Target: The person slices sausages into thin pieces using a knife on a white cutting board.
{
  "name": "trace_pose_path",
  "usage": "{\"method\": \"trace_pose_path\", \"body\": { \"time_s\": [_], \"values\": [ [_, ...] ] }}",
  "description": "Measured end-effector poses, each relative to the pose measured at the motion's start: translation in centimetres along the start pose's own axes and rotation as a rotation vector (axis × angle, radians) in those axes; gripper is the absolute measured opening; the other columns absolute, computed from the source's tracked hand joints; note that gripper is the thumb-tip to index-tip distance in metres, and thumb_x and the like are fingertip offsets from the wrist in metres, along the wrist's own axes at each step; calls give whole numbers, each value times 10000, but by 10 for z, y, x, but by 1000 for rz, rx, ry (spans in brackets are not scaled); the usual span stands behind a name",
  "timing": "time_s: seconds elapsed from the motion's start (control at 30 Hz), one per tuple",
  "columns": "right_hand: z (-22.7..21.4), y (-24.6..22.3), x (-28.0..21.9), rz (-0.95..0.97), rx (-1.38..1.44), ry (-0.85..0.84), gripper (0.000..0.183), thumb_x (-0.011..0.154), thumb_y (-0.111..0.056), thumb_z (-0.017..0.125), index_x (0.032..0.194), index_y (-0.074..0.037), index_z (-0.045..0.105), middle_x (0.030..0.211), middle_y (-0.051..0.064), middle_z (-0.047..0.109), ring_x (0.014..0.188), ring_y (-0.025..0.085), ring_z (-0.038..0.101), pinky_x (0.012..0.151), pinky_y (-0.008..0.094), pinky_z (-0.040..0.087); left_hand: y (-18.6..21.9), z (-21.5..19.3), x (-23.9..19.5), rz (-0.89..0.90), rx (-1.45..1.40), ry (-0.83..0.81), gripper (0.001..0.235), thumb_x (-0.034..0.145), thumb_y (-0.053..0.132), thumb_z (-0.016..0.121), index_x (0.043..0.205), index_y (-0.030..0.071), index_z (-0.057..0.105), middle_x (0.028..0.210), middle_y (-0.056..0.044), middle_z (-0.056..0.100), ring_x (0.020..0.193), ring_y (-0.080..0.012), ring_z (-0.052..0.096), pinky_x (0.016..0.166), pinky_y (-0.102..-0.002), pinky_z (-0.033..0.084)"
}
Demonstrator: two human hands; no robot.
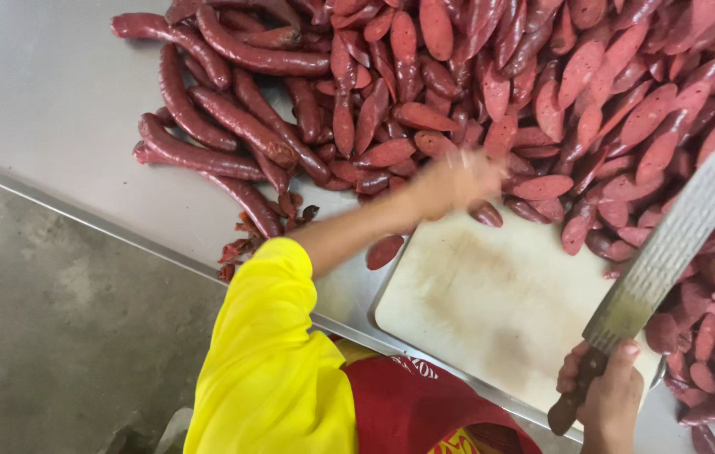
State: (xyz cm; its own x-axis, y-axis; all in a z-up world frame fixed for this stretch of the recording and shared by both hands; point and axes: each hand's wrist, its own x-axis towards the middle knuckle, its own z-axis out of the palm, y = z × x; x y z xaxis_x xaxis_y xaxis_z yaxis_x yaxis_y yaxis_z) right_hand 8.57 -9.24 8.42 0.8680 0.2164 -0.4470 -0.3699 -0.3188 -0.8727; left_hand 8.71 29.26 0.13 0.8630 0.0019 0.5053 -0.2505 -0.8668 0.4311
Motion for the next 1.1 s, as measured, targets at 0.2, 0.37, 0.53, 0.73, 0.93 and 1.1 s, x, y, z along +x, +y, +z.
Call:
{"method": "trace_pose_path", "body": {
  "time_s": [0.2,0.37,0.53,0.73,0.93,1.1],
  "values": [
    [4,33,-17,56,-29,57,767,1101,-665,263,939,30,545,642,120,516,492,233,488,461,376,407,-150,-188,-6,-504,314,167,180,1052,190,576,1166,102,683,987,-173,679,968,-364,646,852,-498,494],
    [8,54,-30,166,-41,79,777,1093,-670,279,926,38,552,630,127,513,484,227,477,456,377,398,-231,-220,-134,-587,1057,-95,578,636,124,769,1200,100,646,1158,-175,658,1138,-385,575,897,-596,409],
    [5,59,-30,135,-46,66,727,1092,-625,305,946,40,560,652,123,533,491,213,487,464,363,409,-227,-240,-135,-440,1023,-72,526,758,199,789,1244,96,617,1215,-171,635,1179,-389,564,1012,-582,412],
    [-25,59,-39,64,-121,98,746,1095,-613,325,974,73,594,696,135,580,529,218,530,491,359,439,-84,-300,-91,-400,737,93,522,803,210,718,1302,92,615,1161,-208,636,1025,-434,629,883,-539,500],
    [-55,47,-51,-51,-155,108,747,1092,-623,305,958,53,595,700,114,583,544,194,533,497,344,425,85,-161,-68,-308,261,-286,656,890,717,611,1068,86,631,956,-152,701,894,-393,692,739,-517,543],
    [-91,59,-36,-48,-323,-48,711,1065,-588,310,866,18,625,634,84,569,521,180,515,489,332,410,179,1,-69,200,242,-249,627,949,716,580,1025,96,626,764,-84,644,681,-280,692,621,-403,568]
  ]
}}
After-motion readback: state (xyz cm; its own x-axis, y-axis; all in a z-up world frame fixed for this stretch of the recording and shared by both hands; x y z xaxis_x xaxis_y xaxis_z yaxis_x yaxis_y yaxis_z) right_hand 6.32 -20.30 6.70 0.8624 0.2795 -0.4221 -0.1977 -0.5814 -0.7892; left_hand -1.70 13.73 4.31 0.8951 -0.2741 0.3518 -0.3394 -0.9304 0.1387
